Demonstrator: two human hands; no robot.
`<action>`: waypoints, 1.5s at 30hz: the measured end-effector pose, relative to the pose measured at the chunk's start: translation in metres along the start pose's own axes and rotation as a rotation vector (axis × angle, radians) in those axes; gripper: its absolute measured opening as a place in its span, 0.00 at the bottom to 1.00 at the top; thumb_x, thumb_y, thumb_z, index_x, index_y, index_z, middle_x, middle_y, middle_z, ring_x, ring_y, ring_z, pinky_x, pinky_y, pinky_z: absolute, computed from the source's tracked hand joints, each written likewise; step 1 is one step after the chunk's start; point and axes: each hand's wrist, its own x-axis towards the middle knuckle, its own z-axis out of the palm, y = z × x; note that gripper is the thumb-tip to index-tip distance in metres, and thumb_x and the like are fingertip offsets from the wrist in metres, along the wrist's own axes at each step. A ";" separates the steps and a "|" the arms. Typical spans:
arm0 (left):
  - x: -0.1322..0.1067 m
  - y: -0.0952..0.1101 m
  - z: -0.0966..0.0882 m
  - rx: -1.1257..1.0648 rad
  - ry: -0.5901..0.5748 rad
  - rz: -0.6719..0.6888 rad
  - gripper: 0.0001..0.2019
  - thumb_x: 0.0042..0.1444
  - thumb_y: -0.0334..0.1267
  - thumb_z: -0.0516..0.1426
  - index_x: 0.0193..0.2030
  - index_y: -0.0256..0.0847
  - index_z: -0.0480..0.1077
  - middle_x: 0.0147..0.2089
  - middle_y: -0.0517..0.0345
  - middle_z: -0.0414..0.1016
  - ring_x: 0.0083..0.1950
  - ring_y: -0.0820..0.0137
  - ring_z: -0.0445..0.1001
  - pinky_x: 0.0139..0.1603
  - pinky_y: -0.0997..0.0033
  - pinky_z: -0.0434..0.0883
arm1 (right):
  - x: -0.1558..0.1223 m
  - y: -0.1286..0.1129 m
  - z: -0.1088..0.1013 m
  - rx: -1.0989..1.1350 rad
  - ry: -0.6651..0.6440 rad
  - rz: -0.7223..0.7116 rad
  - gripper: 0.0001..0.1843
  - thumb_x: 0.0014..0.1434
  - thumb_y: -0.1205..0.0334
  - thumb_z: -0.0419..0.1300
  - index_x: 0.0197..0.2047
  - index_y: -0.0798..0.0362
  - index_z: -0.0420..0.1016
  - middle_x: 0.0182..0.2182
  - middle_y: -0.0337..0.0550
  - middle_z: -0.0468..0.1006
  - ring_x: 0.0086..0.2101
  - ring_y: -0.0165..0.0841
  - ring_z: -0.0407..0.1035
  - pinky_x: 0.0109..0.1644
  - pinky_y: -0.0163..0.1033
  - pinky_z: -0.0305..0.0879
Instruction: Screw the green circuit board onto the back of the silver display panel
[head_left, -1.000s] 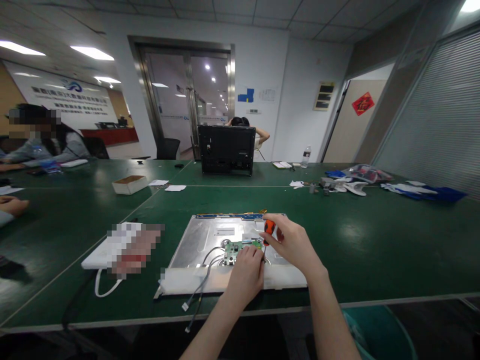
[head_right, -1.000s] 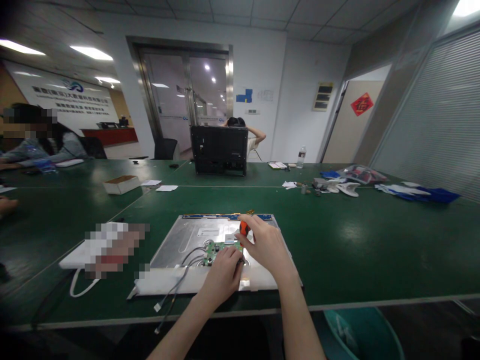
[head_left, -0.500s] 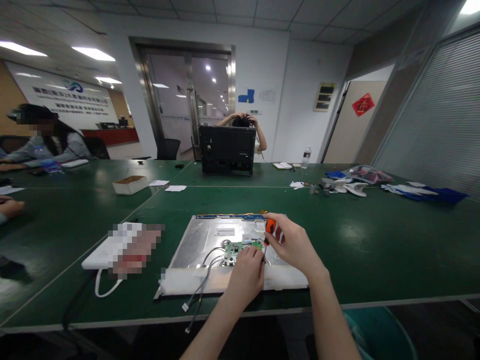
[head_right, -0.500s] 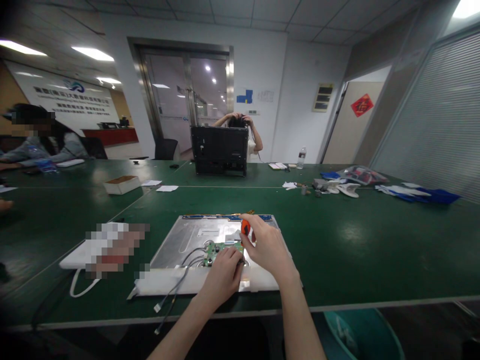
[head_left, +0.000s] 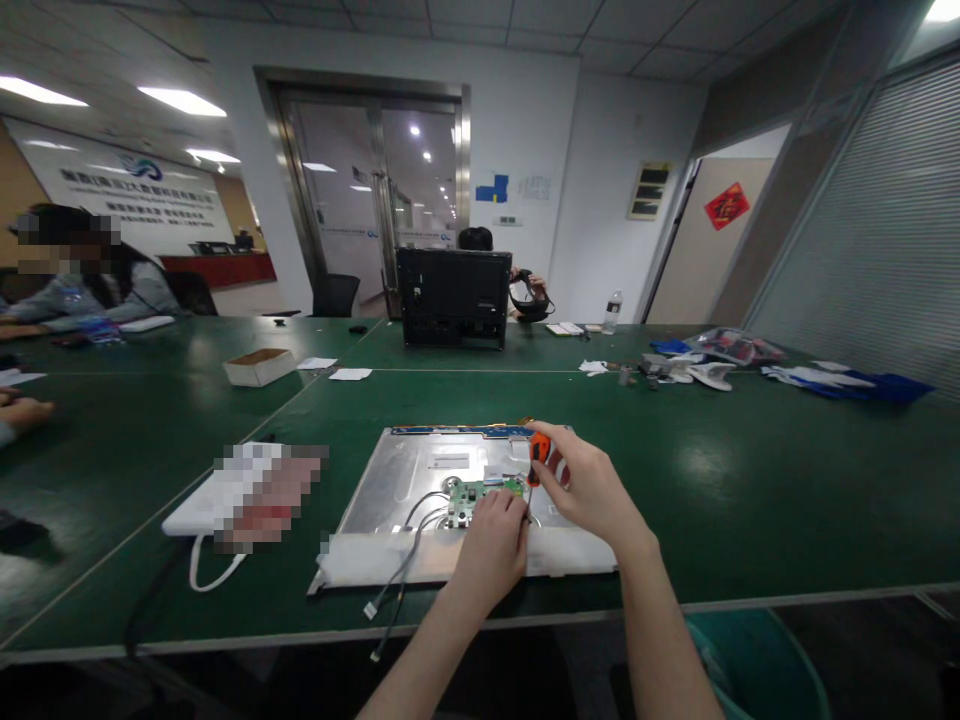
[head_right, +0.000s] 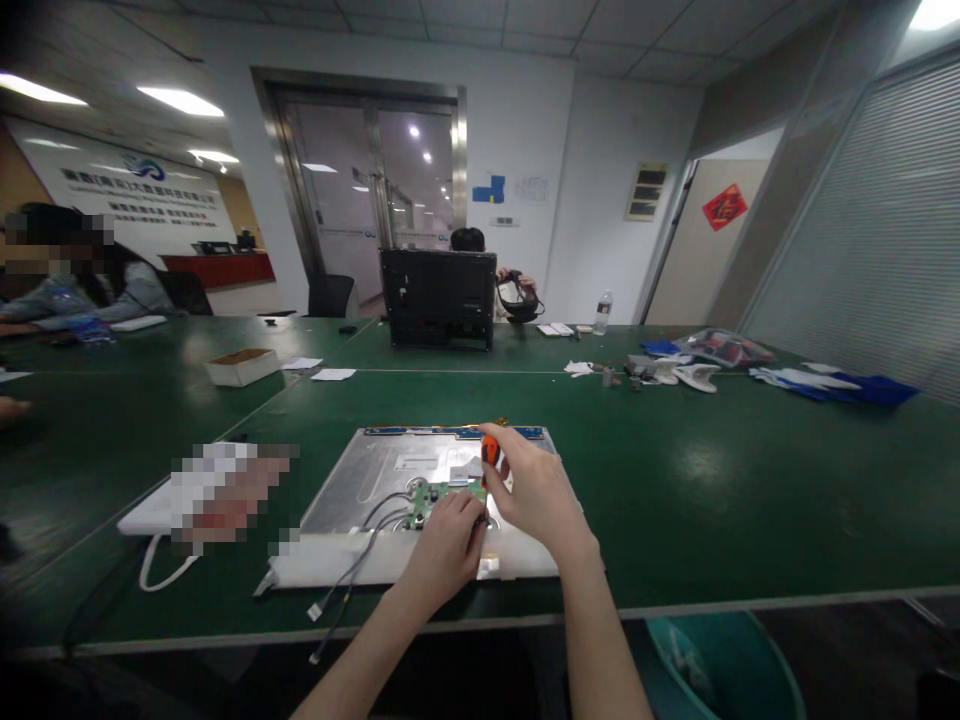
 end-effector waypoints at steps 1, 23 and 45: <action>0.000 0.000 0.000 -0.001 0.000 -0.001 0.06 0.58 0.27 0.50 0.38 0.41 0.64 0.43 0.53 0.68 0.46 0.61 0.66 0.50 0.60 0.64 | 0.000 0.001 0.001 0.005 0.005 0.003 0.24 0.60 0.65 0.54 0.59 0.48 0.61 0.41 0.44 0.75 0.30 0.31 0.69 0.35 0.38 0.66; 0.000 -0.001 0.000 -0.010 0.003 0.005 0.06 0.58 0.27 0.50 0.38 0.40 0.64 0.43 0.52 0.67 0.46 0.61 0.65 0.49 0.60 0.64 | 0.004 0.004 0.011 -0.021 0.029 0.019 0.24 0.59 0.65 0.56 0.59 0.48 0.61 0.42 0.42 0.75 0.28 0.29 0.68 0.38 0.38 0.66; -0.002 0.000 0.000 -0.059 0.015 -0.032 0.08 0.55 0.25 0.48 0.38 0.41 0.63 0.42 0.52 0.66 0.47 0.61 0.65 0.51 0.60 0.64 | 0.004 0.004 0.005 0.006 0.013 0.033 0.23 0.58 0.62 0.58 0.58 0.46 0.63 0.38 0.40 0.74 0.26 0.28 0.67 0.35 0.37 0.65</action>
